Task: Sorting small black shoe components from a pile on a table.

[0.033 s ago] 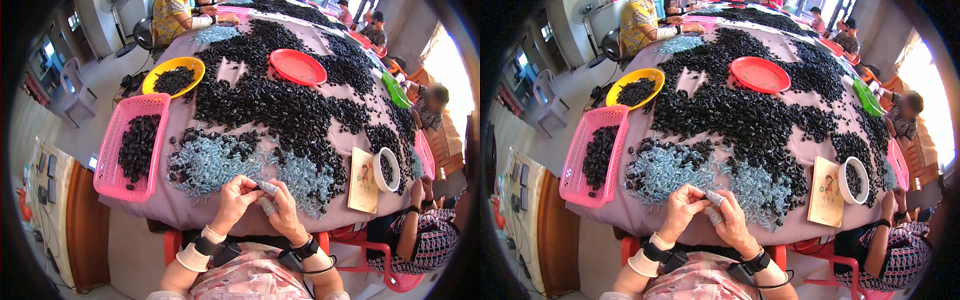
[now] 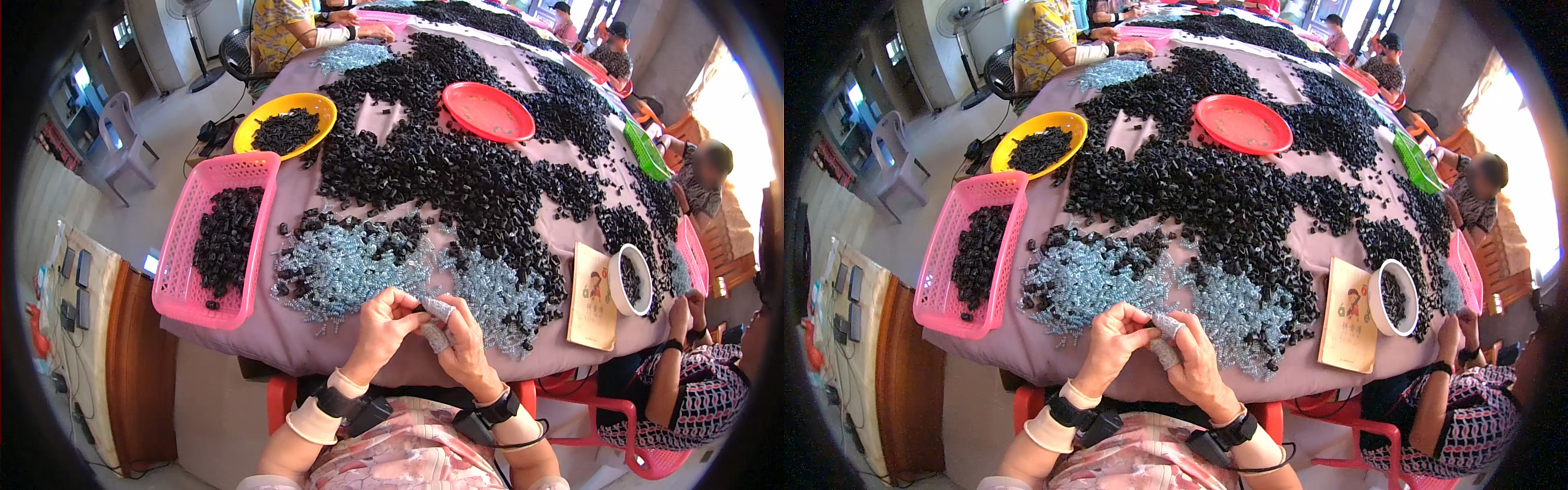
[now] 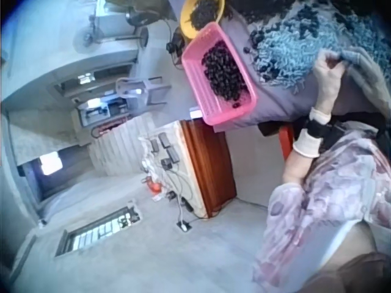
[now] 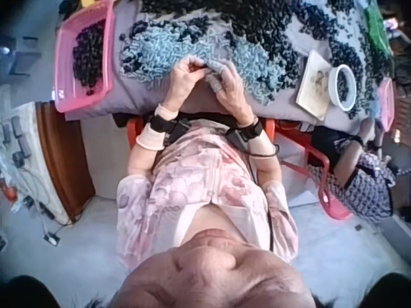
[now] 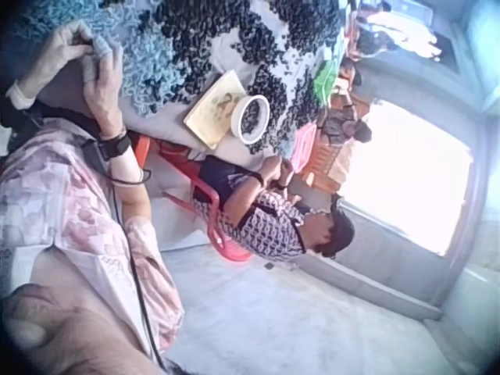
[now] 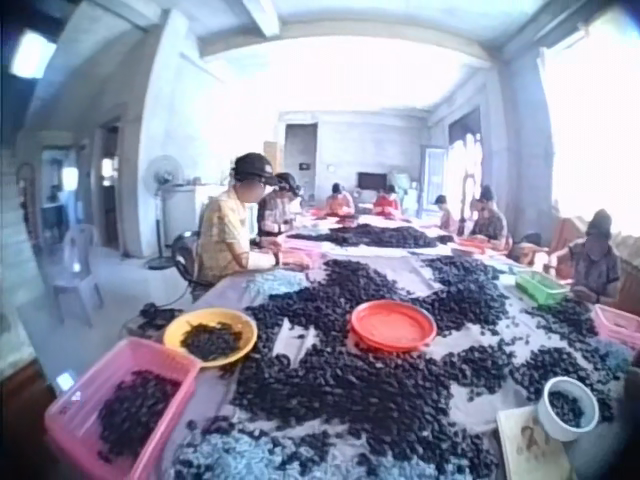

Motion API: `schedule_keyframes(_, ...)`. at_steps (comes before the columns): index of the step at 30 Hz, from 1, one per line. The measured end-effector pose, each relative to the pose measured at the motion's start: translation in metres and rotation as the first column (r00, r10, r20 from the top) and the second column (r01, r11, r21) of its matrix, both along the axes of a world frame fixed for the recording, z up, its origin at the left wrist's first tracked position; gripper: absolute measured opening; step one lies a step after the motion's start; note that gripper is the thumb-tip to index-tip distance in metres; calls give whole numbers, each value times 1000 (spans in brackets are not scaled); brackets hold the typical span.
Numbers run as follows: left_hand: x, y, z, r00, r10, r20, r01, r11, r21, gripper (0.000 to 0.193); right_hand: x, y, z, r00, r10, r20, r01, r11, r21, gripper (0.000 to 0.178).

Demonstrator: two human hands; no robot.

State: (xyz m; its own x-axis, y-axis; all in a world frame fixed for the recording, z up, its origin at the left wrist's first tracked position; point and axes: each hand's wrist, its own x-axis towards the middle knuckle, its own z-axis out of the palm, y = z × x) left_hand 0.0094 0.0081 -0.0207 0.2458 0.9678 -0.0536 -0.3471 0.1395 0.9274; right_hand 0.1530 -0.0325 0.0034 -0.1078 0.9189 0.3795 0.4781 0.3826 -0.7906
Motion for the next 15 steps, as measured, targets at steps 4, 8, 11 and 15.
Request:
schedule_keyframes(4,-7,0,3,993,-12,118,19,998,-61,18,0,5,5,993,32,115,-38,998,46,34)
schedule_keyframes(8,-19,-1,10,993,-41,107,58,985,-164,15,17,31,27,990,-90,107,76,989,126,23)
schedule_keyframes(11,-25,-5,3,991,-46,129,65,986,-151,12,34,61,26,948,-224,227,213,974,71,17)
schedule_keyframes(15,-27,-8,1,983,-55,175,83,984,-160,11,46,94,7,841,-264,472,244,964,104,15)
